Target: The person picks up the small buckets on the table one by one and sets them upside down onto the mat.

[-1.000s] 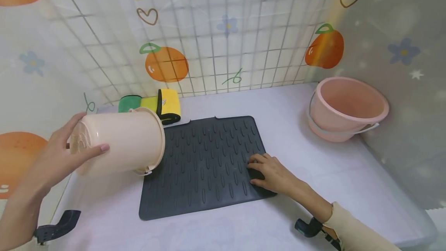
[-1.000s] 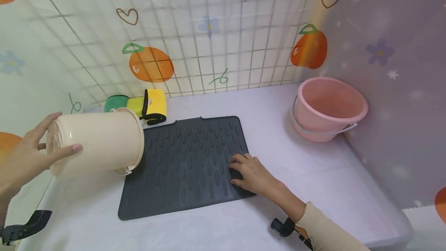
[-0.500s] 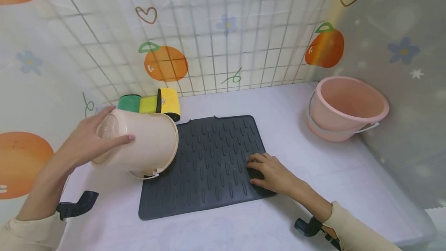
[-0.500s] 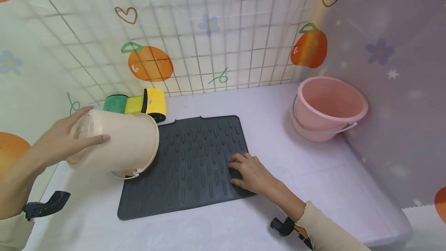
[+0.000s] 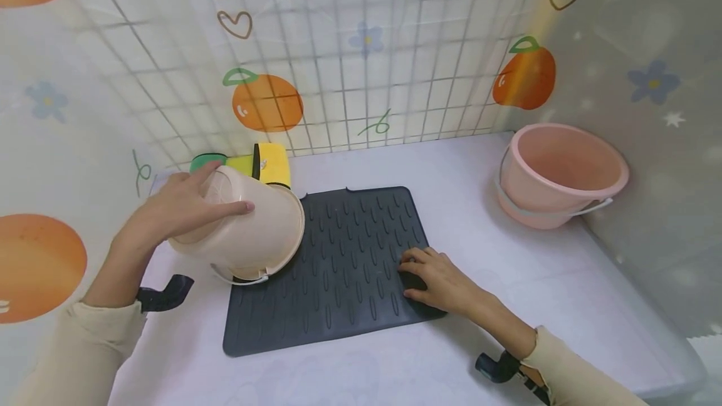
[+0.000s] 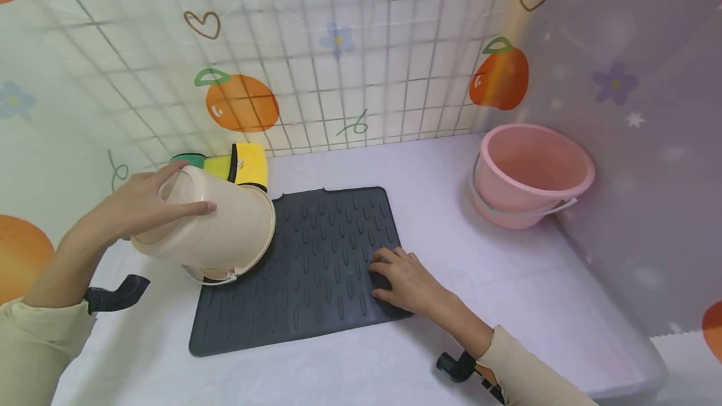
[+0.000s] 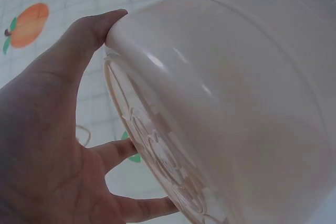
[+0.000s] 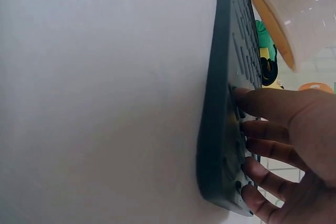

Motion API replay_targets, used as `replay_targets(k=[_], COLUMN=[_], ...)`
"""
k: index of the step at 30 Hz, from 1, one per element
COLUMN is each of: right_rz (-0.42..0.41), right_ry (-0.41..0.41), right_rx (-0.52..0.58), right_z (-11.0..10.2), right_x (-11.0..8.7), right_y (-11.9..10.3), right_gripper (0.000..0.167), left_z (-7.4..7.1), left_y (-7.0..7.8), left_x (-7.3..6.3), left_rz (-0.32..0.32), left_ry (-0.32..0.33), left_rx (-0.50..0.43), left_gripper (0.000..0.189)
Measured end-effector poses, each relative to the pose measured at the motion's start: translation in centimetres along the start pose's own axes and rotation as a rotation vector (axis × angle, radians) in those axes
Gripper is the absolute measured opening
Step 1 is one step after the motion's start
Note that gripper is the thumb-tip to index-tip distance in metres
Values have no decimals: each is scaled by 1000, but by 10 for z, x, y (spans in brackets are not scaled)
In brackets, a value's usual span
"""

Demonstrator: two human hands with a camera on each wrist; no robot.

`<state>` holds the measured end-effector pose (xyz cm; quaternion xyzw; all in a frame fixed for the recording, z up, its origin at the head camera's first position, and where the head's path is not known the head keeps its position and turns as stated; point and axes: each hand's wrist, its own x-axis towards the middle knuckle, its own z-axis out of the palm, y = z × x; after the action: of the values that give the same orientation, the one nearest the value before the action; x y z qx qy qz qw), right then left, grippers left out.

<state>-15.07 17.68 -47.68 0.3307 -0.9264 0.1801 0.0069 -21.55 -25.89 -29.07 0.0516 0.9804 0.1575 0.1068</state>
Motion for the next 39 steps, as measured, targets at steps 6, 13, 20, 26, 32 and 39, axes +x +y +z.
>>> replay_targets(k=[6,13,20,26,32,39], right_rz=[17,13,18,20,14,12], right_ry=[-11,-19,-13,-11,2,-9], right_rx=[7,4,1,0,-2,2], right_z=[0,1,1,1,1,1], right_x=[0,2,1,0,0,0], right_y=[1,0,0,0,0,0], right_gripper=[44,43,43,43,43,43], left_z=[1,5,15,21,26,29], left_y=[14,23,37,45,49,46], left_x=[13,21,28,35,35,27], left_rz=[-21,-65,-72,-77,-92,27], left_ry=[-52,-84,-57,-47,-25,111], left_rx=[91,156,218,270,302,243], left_gripper=[120,121,123,123,122,114])
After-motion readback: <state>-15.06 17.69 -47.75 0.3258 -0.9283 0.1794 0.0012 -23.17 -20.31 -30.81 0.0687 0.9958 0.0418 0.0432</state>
